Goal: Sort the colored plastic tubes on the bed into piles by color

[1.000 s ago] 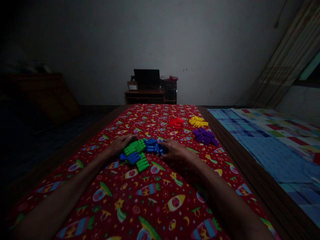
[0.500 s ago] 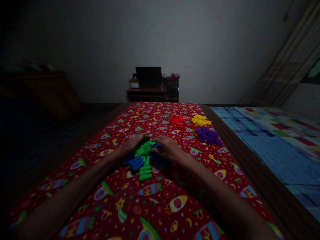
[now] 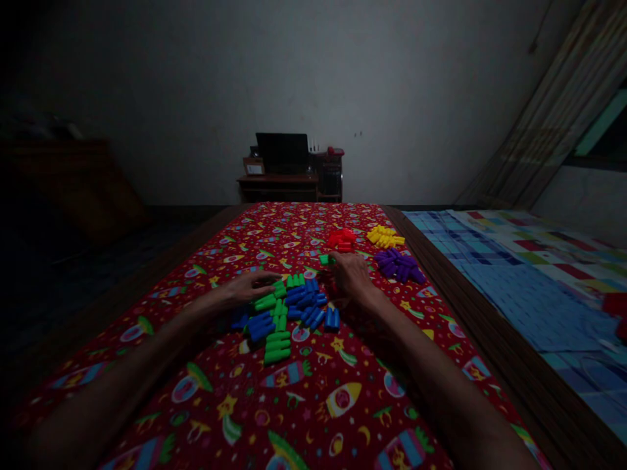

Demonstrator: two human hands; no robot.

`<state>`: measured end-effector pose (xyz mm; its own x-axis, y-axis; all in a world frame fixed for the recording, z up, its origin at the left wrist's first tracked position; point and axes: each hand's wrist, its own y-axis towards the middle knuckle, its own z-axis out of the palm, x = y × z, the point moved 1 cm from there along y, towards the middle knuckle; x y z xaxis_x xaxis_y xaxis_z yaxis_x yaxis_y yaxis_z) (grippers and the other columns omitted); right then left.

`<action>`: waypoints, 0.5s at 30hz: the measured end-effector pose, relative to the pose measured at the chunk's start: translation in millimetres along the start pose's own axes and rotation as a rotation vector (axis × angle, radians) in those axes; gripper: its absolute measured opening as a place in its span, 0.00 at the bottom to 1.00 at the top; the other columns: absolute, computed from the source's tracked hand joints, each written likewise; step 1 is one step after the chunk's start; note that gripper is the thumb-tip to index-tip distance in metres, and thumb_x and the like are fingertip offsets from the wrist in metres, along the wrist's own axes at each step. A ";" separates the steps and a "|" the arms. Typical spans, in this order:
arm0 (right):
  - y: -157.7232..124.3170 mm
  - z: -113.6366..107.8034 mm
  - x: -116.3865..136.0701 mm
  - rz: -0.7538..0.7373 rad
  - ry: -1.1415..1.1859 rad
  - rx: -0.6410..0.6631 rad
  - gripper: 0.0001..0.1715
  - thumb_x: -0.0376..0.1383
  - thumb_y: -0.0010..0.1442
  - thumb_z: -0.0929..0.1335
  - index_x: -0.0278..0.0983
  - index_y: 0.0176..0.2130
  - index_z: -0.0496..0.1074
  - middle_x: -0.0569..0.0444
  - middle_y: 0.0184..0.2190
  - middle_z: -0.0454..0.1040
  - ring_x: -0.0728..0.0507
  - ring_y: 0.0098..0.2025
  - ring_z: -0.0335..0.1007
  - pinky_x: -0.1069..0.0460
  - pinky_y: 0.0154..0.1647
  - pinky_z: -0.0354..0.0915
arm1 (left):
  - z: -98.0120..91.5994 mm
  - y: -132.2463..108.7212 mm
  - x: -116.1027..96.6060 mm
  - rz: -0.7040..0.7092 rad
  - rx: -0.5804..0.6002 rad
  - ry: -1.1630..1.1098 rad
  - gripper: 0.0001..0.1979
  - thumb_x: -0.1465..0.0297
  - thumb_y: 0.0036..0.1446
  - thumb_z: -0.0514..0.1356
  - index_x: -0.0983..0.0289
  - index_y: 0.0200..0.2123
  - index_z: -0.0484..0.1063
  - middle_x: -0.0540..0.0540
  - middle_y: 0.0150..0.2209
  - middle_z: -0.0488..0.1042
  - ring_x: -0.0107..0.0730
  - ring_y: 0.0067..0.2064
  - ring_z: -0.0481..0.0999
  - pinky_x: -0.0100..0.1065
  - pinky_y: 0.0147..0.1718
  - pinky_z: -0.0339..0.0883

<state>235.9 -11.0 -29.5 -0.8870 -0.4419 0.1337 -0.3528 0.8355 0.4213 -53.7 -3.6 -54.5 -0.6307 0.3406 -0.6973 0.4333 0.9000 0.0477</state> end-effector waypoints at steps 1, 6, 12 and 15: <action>-0.9 0.4 -10.3 0.070 -0.035 0.035 0.14 0.35 0.63 0.63 0.35 0.45 0.75 0.45 0.35 0.79 0.43 0.36 0.72 0.53 0.34 0.57 | 2.3 2.4 1.0 -0.026 -0.034 0.019 0.30 0.52 0.45 0.60 0.64 0.47 0.77 0.58 0.46 0.79 0.45 0.47 0.77 0.36 0.46 0.70; -2.1 12.5 -30.5 0.060 0.057 0.045 0.15 0.35 0.63 0.63 0.33 0.43 0.76 0.43 0.40 0.78 0.42 0.41 0.72 0.52 0.40 0.62 | 3.7 7.3 -5.1 -0.077 -0.201 -0.075 0.29 0.57 0.38 0.65 0.64 0.44 0.78 0.54 0.39 0.81 0.44 0.42 0.78 0.37 0.41 0.72; -0.8 10.8 29.0 -0.154 0.556 -0.057 0.20 0.40 0.63 0.64 0.35 0.51 0.74 0.45 0.44 0.79 0.43 0.41 0.74 0.51 0.40 0.66 | 10.5 -0.3 -40.9 0.019 -0.355 -0.299 0.30 0.58 0.38 0.68 0.65 0.47 0.76 0.55 0.37 0.79 0.41 0.41 0.78 0.42 0.42 0.73; -3.0 8.0 52.4 -0.212 0.639 0.063 0.18 0.38 0.63 0.64 0.35 0.49 0.75 0.51 0.35 0.80 0.47 0.31 0.73 0.55 0.33 0.64 | 22.4 -4.8 -58.5 0.124 -0.268 -0.246 0.28 0.57 0.44 0.65 0.62 0.49 0.74 0.55 0.40 0.79 0.40 0.42 0.78 0.41 0.43 0.74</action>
<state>188.1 -34.1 -31.0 -0.4527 -0.6886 0.5664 -0.5336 0.7182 0.4466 -4.6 -34.0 -30.0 -0.3966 0.4053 -0.8237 0.2920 0.9064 0.3053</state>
